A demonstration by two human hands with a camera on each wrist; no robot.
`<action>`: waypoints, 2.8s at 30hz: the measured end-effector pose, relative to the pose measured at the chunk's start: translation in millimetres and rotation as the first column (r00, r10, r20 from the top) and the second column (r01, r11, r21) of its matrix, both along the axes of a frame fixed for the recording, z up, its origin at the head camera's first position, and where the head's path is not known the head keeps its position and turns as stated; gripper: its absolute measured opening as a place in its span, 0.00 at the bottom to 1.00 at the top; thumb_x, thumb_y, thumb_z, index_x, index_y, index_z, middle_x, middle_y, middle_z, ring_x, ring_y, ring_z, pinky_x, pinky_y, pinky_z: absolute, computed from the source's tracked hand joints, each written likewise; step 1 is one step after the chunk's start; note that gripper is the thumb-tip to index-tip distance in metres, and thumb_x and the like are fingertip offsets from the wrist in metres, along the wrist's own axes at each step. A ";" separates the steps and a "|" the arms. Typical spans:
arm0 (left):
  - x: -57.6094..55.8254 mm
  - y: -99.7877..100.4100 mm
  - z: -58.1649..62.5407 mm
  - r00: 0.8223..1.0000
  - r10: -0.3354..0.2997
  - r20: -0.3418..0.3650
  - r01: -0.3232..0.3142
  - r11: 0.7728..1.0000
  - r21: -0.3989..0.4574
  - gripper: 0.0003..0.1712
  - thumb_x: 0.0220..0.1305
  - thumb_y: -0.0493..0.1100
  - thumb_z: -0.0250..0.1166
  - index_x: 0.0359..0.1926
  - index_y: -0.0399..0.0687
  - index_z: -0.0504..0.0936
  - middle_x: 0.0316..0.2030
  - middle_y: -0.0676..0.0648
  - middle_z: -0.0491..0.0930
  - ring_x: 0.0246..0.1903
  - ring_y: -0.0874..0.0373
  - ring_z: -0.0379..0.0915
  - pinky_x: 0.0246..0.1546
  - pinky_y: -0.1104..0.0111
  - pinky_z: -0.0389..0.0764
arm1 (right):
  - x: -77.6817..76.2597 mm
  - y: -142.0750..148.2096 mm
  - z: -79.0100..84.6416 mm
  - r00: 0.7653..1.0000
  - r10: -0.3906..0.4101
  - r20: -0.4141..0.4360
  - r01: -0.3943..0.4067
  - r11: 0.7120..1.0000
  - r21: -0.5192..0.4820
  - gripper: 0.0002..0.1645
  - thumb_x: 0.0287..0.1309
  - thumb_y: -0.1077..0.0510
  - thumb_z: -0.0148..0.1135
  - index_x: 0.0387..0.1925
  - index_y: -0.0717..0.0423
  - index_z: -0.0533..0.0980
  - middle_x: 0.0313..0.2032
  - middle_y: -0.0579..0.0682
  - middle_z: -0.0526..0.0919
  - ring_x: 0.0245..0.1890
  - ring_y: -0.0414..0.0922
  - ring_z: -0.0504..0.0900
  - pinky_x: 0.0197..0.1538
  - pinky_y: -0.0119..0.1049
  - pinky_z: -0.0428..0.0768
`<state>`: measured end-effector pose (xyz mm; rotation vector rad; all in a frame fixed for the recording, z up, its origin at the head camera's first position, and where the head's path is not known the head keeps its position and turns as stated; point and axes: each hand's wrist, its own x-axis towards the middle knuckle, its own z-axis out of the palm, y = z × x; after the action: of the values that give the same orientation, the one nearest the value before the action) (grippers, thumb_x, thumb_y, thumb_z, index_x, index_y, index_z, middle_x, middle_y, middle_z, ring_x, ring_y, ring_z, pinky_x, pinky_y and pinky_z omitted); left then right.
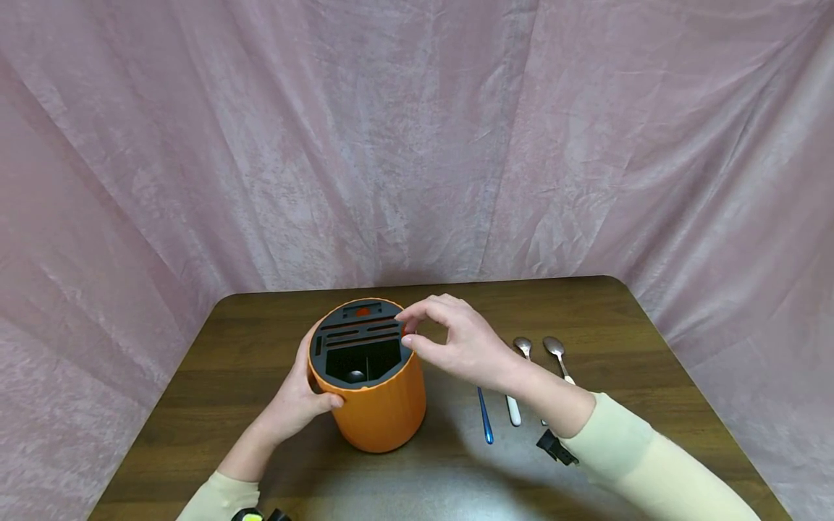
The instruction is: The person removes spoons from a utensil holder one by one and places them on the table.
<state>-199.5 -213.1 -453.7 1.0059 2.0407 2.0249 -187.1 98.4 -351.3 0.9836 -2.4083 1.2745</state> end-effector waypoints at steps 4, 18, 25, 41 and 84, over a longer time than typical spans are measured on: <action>0.5 -0.1 -0.5 1.000 0.000 0.007 0.000 1.000 0.002 0.66 0.56 0.62 0.75 0.82 0.60 0.39 0.77 0.42 0.50 0.72 0.49 0.55 0.66 0.68 0.67 | 0.2 -9.5 -1.2 0.993 0.034 -0.112 -0.030 0.999 0.035 0.12 0.61 0.55 0.73 0.46 0.48 0.85 0.36 0.32 0.82 0.48 0.35 0.76 0.56 0.42 0.71; 1.1 -1.3 -0.3 1.000 -0.011 0.004 0.011 1.000 -0.003 0.66 0.57 0.62 0.74 0.82 0.59 0.38 0.77 0.42 0.49 0.72 0.48 0.57 0.65 0.66 0.70 | 7.4 -38.7 1.1 0.976 0.072 -0.207 -0.023 0.973 0.231 0.04 0.58 0.49 0.73 0.36 0.37 0.88 0.36 0.28 0.82 0.46 0.35 0.71 0.53 0.39 0.66; 1.1 -0.5 -2.3 0.999 -0.034 0.025 0.033 0.999 0.016 0.66 0.57 0.60 0.74 0.82 0.60 0.38 0.77 0.41 0.49 0.71 0.43 0.56 0.63 0.64 0.73 | 8.8 -45.7 1.1 0.982 0.068 -0.177 -0.005 0.943 0.333 0.03 0.59 0.45 0.72 0.34 0.34 0.88 0.35 0.27 0.82 0.46 0.35 0.70 0.54 0.40 0.66; 2.3 -0.8 -1.2 0.998 -0.031 0.046 0.030 0.999 0.021 0.65 0.58 0.60 0.74 0.81 0.60 0.37 0.76 0.39 0.50 0.69 0.50 0.63 0.62 0.66 0.73 | 2.7 -62.0 4.8 0.992 -0.003 -0.127 0.050 0.929 0.366 0.02 0.58 0.46 0.73 0.30 0.34 0.87 0.29 0.26 0.77 0.41 0.36 0.68 0.47 0.37 0.64; 1.8 -0.6 -0.1 0.999 0.016 0.029 -0.015 0.999 -0.030 0.66 0.56 0.63 0.74 0.82 0.60 0.38 0.76 0.42 0.50 0.70 0.51 0.59 0.64 0.69 0.69 | -9.1 -55.1 14.5 0.959 0.173 0.223 -0.162 0.985 -0.065 0.05 0.80 0.53 0.50 0.49 0.48 0.69 0.39 0.42 0.84 0.40 0.38 0.80 0.48 0.36 0.79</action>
<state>-197.7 -213.7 -453.8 0.9524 2.0641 1.9987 -196.2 43.3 -336.8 1.1034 -2.4919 1.5744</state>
